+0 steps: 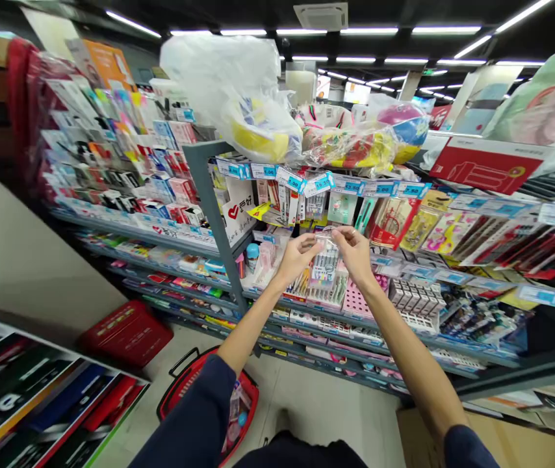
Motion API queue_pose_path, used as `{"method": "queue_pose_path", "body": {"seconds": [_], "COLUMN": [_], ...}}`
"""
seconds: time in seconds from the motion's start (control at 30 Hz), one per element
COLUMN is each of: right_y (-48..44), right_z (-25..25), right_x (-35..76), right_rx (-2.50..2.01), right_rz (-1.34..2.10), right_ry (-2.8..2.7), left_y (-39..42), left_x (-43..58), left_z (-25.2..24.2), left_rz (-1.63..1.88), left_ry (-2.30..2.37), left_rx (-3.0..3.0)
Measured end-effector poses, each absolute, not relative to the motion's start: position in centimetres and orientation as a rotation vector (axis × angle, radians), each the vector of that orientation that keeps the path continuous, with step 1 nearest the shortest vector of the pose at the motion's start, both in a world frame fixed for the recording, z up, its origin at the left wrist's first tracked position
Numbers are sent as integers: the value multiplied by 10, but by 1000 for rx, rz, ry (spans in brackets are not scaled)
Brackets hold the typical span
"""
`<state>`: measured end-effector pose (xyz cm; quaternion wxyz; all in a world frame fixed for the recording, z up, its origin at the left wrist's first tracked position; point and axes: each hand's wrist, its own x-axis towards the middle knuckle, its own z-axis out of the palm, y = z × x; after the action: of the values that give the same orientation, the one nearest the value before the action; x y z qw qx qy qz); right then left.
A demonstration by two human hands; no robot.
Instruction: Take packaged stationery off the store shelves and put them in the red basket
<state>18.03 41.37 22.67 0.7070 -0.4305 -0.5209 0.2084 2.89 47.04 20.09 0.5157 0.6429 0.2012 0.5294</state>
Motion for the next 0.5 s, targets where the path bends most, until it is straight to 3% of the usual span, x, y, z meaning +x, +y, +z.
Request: {"method": "queue_pose_path", "body": {"seconds": [0.5], "right_y": [542], "right_z": [239], "right_x": [182], "right_rx": [-782], "right_rz": [454], "right_ry": [-985], "left_y": [573], "left_x": [69], "left_z": [228], "left_rz": [1549], "left_ry": [453], "left_rx": [1406]}}
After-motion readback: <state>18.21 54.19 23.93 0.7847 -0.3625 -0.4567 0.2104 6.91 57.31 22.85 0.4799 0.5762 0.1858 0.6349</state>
